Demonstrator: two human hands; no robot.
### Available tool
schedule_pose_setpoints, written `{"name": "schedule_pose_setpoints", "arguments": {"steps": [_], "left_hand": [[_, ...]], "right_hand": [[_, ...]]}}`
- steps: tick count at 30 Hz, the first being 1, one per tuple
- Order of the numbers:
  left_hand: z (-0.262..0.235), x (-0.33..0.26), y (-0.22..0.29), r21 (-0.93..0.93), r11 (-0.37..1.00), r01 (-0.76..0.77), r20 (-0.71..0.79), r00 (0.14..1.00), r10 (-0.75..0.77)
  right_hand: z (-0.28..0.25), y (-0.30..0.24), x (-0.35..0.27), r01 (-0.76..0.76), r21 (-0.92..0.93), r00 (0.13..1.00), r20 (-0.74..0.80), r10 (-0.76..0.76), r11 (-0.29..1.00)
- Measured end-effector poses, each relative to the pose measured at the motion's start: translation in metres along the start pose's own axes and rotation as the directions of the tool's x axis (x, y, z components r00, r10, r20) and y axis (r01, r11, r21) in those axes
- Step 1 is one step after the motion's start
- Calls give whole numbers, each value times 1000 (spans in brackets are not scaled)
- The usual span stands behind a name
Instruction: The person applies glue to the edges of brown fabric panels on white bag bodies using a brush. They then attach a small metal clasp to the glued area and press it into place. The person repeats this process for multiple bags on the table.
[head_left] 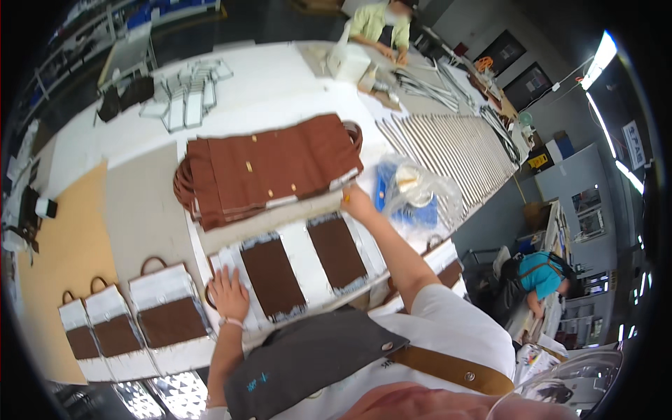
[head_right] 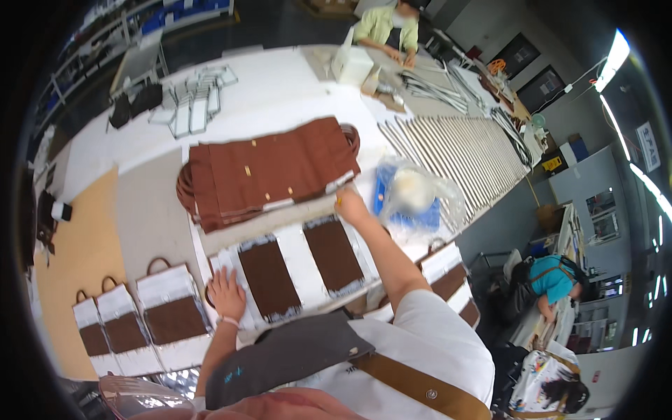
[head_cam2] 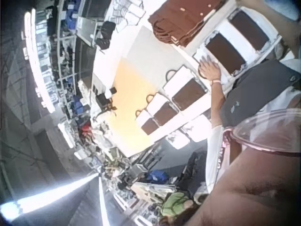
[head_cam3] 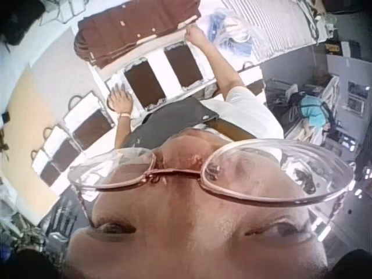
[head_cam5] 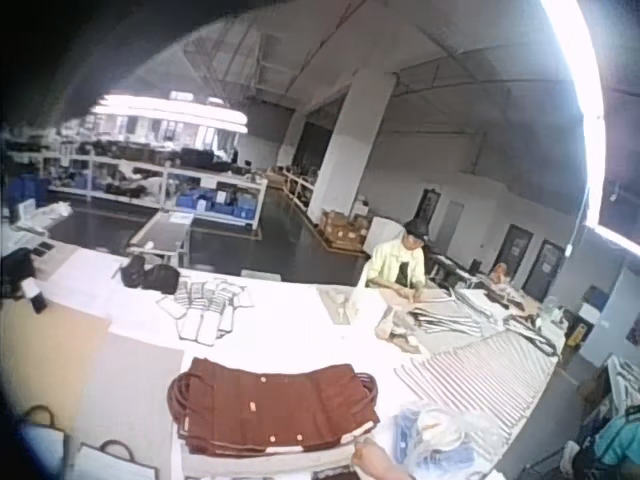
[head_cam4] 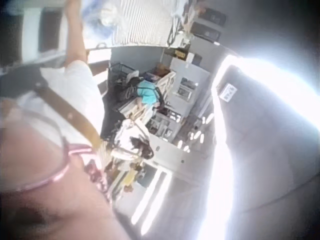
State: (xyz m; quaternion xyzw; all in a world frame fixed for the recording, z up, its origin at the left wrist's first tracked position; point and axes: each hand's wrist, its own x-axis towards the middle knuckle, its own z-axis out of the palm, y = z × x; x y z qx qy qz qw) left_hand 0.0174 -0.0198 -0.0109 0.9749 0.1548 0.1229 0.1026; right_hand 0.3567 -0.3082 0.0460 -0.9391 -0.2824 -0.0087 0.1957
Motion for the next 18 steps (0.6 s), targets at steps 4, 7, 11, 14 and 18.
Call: {"name": "schedule_pose_setpoints", "arguments": {"steps": [4, 7, 11, 14, 18], "left_hand": [[-4, 2, 5, -11, 1000, -23, -13, 1000, 23], [-11, 5, 1, -58, 998, -37, -53, 998, 34], [-21, 12, -12, 117, 968, 224, -164, 965, -204], [-20, 19, -22, 232, 960, 157, -29, 988, -155], [-32, 18, -42, 295, 949, 110, 15, 993, -120]], "right_hand": [[8, 19, -16, 12, 193, 992, -123, 12, 981], [-11, 26, -19, -75, 161, 963, -243, 113, 984], [-23, 38, -38, -328, 791, 852, 11, 524, 517], [-22, 90, -82, -342, 900, 678, 435, 593, -269], [-3, 81, -117, -359, 701, 511, 700, 499, -616]]}}
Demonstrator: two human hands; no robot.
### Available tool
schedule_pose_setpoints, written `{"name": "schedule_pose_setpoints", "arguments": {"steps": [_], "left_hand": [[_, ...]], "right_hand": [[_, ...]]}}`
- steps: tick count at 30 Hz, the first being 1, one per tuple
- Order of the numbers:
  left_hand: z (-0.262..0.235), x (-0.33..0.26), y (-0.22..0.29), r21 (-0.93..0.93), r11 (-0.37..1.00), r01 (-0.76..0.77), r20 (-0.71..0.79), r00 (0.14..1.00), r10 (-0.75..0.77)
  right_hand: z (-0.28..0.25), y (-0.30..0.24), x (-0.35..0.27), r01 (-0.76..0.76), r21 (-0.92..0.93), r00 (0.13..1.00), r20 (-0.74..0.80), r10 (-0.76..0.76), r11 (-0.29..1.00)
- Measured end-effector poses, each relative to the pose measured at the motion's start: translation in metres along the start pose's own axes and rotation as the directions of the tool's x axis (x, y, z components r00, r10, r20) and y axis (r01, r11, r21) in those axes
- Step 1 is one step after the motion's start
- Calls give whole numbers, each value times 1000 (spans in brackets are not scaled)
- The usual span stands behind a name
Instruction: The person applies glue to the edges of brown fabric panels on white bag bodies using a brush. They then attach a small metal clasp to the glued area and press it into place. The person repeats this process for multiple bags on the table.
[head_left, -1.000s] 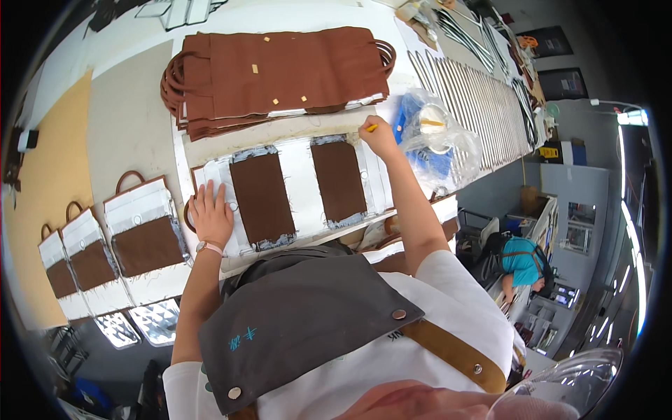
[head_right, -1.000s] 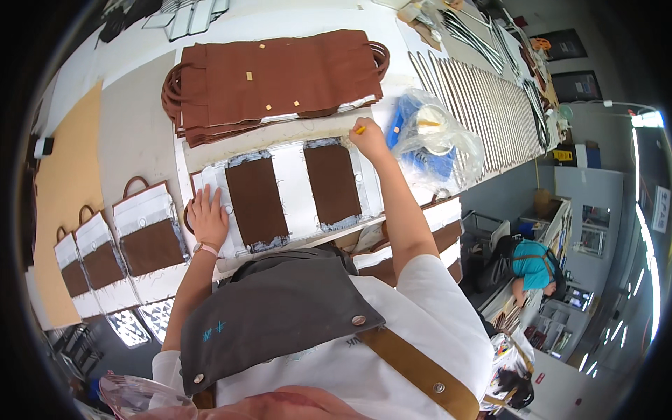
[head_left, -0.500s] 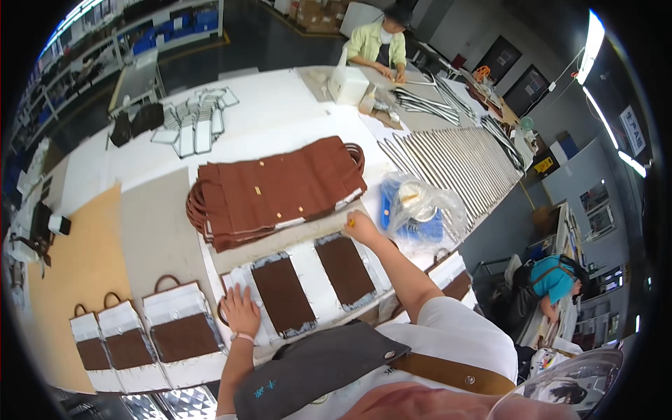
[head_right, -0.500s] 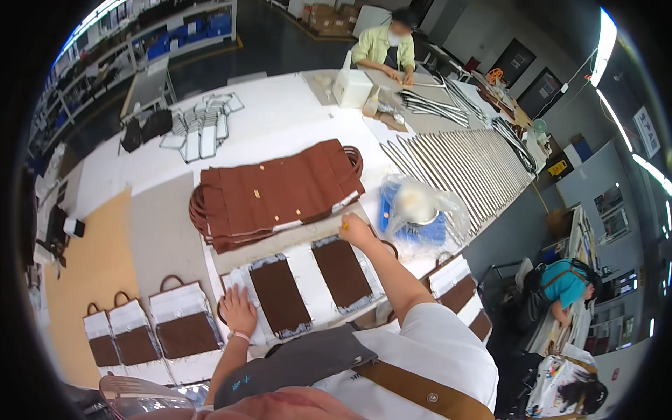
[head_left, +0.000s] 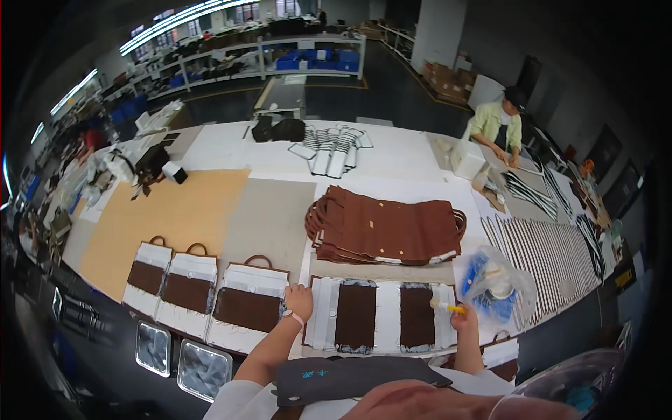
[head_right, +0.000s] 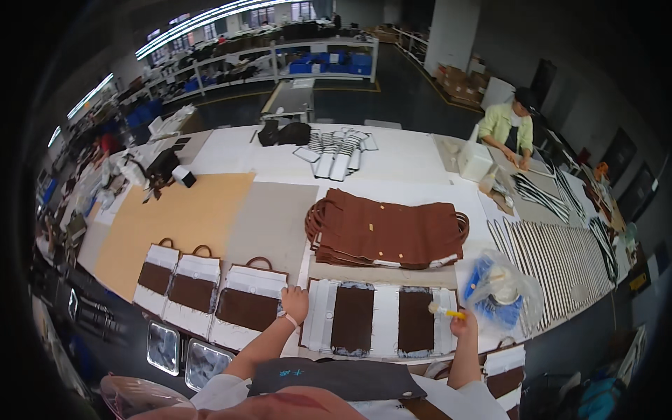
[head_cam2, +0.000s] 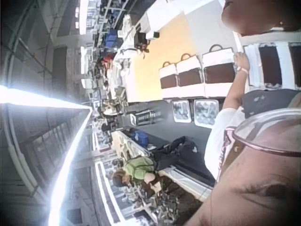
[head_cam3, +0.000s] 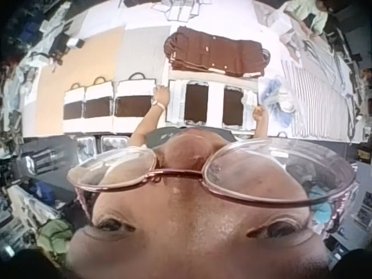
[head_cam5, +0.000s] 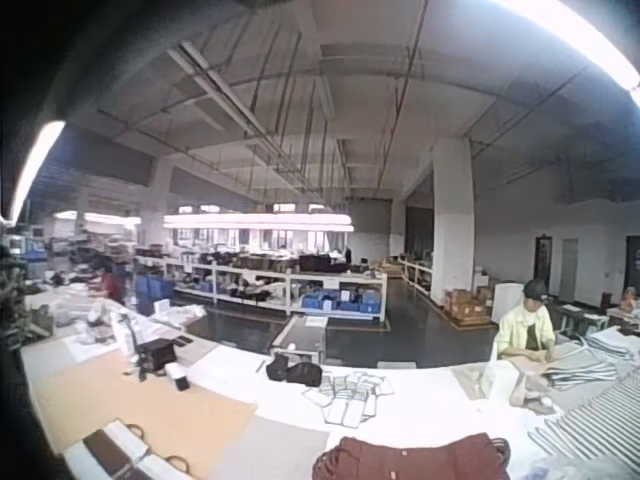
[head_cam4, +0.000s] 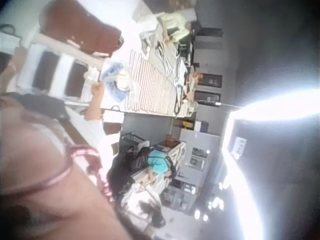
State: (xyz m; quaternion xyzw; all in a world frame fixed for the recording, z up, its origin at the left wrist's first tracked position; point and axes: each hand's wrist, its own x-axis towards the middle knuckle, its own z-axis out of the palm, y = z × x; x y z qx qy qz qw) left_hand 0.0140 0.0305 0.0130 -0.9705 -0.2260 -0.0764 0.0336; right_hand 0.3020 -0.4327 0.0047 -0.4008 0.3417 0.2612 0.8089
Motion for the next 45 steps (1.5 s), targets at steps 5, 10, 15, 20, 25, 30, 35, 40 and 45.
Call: {"name": "schedule_pose_setpoints", "arguments": {"steps": [5, 10, 15, 20, 25, 30, 35, 40, 45], "left_hand": [[-18, 4, 3, -46, 999, -16, -98, 995, 12], [3, -6, -5, 25, 998, -57, 40, 998, 56], [-12, -4, -13, -74, 997, -34, -47, 998, 31], [-91, 22, 16, -772, 624, 121, 102, 993, -67], [-251, 30, -8, -977, 197, 77, 76, 997, -11], [-435, -43, -71, -984, 149, -93, -115, 982, -147], [-510, -172, -120, -889, 233, -393, -454, 702, -549], [-536, -290, -113, -830, 457, -318, -556, 413, -722], [-549, -327, -83, -842, 538, 36, -501, 317, -805]], "right_hand": [[-14, 4, 5, 12, 50, 1000, -12, -11, 999], [-16, -4, 10, 31, 102, 1000, 2, -31, 994], [-19, 7, 17, 67, 167, 996, 41, -74, 984], [-36, -5, 13, 107, 229, 959, 232, -161, 967], [21, -22, -45, 121, 149, 819, 544, -183, 982], [96, -36, -95, 54, 173, 701, 695, -161, 983], [146, -28, -104, -39, 132, 623, 778, -79, 990], [168, 2, -66, -49, 42, 527, 850, -10, 998], [207, 42, -69, -40, -47, 493, 868, 60, 998]]}}
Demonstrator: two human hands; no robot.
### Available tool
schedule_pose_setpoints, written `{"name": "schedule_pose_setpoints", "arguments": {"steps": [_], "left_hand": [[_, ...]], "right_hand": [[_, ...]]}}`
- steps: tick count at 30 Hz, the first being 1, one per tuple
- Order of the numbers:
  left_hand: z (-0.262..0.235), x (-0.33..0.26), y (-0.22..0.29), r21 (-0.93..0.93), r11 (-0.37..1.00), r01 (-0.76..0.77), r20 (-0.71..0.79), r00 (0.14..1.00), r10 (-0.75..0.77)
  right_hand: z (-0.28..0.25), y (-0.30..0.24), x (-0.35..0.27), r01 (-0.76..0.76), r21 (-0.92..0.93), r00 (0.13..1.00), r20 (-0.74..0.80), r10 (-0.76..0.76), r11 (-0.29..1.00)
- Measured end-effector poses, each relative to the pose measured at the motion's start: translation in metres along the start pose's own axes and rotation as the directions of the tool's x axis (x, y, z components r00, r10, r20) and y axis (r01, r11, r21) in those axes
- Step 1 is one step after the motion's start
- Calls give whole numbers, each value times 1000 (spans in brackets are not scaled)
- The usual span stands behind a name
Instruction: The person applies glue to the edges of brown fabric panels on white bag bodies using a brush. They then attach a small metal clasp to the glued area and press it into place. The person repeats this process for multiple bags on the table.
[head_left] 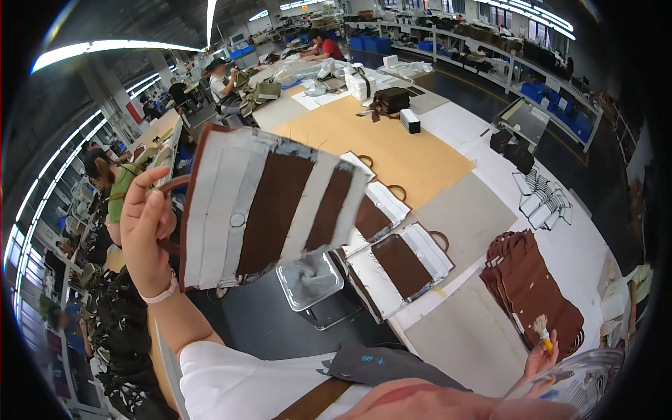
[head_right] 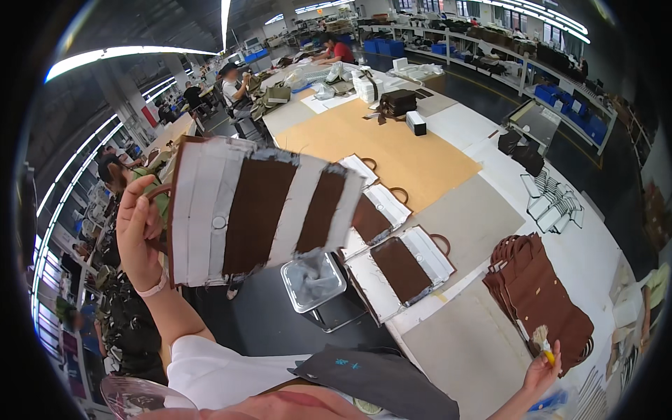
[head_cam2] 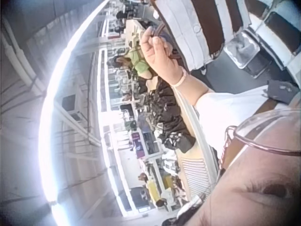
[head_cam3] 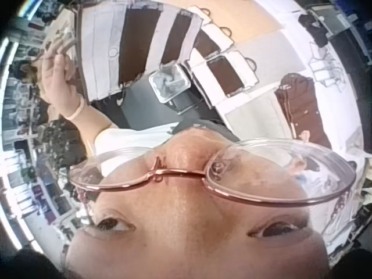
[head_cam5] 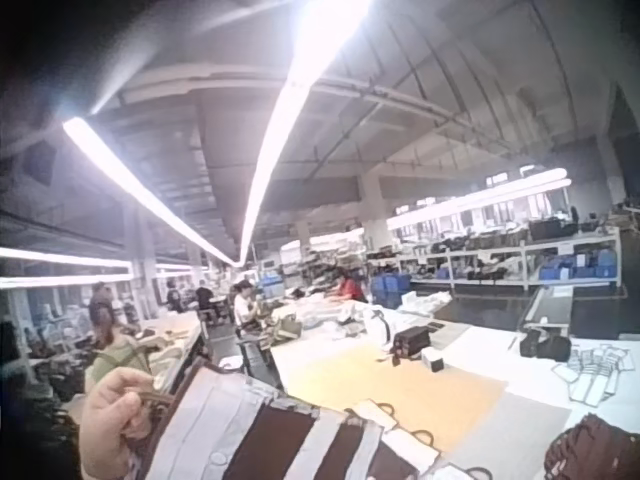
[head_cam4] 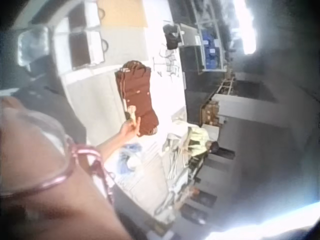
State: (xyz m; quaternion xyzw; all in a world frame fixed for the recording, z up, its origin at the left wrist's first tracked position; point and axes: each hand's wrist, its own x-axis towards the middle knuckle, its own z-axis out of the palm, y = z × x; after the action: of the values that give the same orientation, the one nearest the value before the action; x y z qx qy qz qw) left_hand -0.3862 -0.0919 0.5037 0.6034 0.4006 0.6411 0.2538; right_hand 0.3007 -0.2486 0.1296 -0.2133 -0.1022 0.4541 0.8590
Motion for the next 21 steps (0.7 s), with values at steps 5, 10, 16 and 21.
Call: {"name": "schedule_pose_setpoints", "arguments": {"steps": [5, 10, 16, 21], "left_hand": [[21, -3, -37, 195, 938, 285, 39, 954, -298], [9, 7, -124, 383, 841, 382, -15, 913, -408], [-38, -7, -181, 82, 834, 545, -174, 832, -527], [-76, -46, -218, -22, 821, 571, -287, 783, -552]], "right_hand": [[44, 30, 22, -96, -9, 995, -26, 96, 995], [37, 50, 35, -184, -13, 983, -19, 183, 983], [38, 60, 37, -331, -13, 942, 60, 331, 944], [59, 60, 28, -337, -10, 942, -21, 336, 942]]}}
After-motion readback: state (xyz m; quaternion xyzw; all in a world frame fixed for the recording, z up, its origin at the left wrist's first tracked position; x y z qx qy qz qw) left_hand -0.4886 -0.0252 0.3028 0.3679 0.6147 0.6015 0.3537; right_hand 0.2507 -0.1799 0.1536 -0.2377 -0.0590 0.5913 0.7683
